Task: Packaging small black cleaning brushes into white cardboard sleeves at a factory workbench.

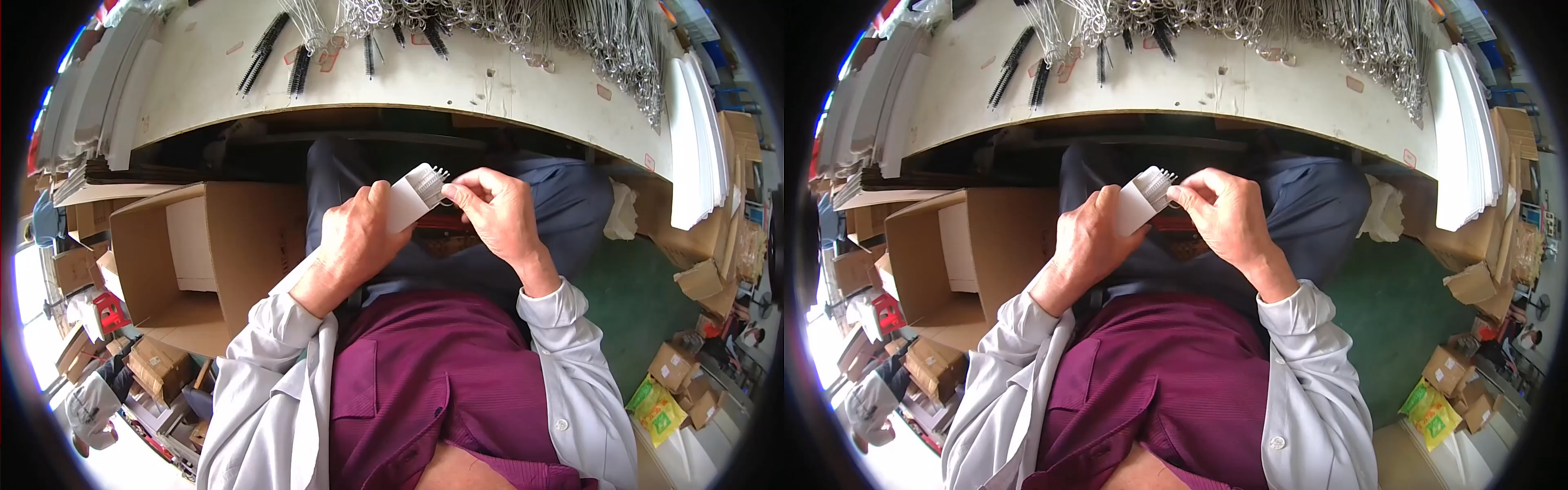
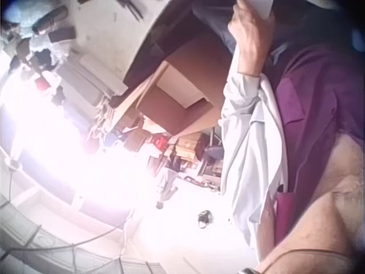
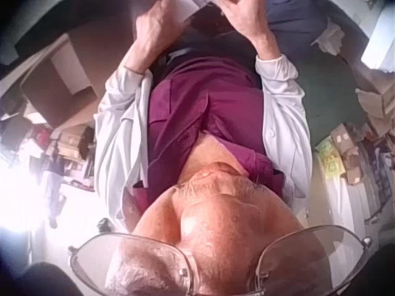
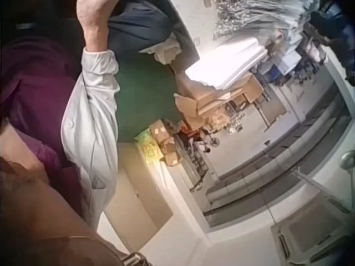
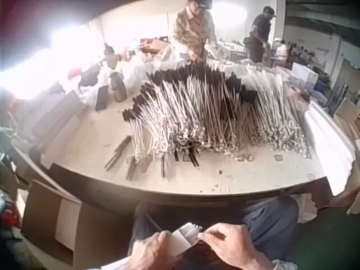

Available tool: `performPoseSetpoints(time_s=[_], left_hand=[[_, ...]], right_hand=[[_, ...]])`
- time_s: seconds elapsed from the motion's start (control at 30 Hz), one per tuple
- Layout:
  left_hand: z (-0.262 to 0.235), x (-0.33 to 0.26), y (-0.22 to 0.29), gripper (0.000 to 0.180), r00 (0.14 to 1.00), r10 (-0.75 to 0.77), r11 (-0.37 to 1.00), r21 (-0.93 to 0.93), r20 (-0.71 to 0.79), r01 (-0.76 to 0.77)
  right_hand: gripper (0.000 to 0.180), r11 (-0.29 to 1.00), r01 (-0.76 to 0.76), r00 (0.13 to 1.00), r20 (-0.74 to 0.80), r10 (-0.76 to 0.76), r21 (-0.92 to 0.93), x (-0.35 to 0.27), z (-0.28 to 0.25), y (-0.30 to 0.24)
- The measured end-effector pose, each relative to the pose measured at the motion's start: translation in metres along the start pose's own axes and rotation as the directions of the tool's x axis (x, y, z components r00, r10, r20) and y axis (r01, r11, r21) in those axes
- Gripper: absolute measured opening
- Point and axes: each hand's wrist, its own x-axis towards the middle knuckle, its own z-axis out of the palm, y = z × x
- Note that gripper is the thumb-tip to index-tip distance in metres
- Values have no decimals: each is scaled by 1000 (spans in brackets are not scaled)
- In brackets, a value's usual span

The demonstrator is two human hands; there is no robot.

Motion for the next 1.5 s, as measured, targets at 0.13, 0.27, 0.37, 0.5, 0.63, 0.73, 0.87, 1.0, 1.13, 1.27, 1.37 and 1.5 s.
performPoseSetpoints(time_s=[0.13, 0.27, 0.37, 0.5, 0.63, 0.73, 0.87, 1.0, 1.13, 1.27, 1.37, 1.5], left_hand=[[6, -1, -2, 45, 999, 36, 999, 15, -41, -36], [10, -4, -1, 44, 996, 68, 998, 3, -53, -68], [10, -5, -1, 42, 995, 70, 998, 7, -70, -70], [13, -9, -4, 40, 994, 67, 998, 13, -83, -66], [15, -10, -4, 40, 995, 56, 997, -53, -83, -60], [14, -8, -1, 43, 998, 20, 994, -105, -63, -26], [13, -6, -2, 47, 998, 5, 989, -146, -58, -14], [15, -7, 0, 48, 999, 4, 986, -166, -52, -12], [15, -9, -3, 46, 997, 12, 981, -193, -78, -27], [16, -8, -3, 43, 997, 16, 976, -214, -74, -32], [15, -5, -2, 45, 997, 10, 974, -225, -79, -28], [23, -11, -10, 52, 997, 22, 965, -259, -71, -40]], right_hand=[[15, 970, -228, 969, 115, 217, 90, 0, 0, -9], [16, 894, -349, 935, 176, 309, 283, 6, -2, -14], [16, 846, -391, 917, 230, 325, 362, 8, 1, -2], [14, 922, -305, 950, 141, 278, 240, 4, 13, 12], [5, 951, -150, 984, -53, 170, 272, -2, 32, 24], [11, 989, 138, 973, -194, -127, 46, -7, 41, 22], [19, 986, 163, 962, -225, -152, 28, -8, 40, 10], [24, 955, 286, 945, -143, -295, -77, -7, 39, 16], [23, 965, 264, 964, -31, -264, -14, -12, 42, 19], [30, 963, 255, 965, 34, -259, 92, -20, 44, 17], [35, 977, 204, 979, 12, -205, 67, -20, 39, 14], [33, 982, 184, 959, 214, -186, 30, -20, 36, 11]])
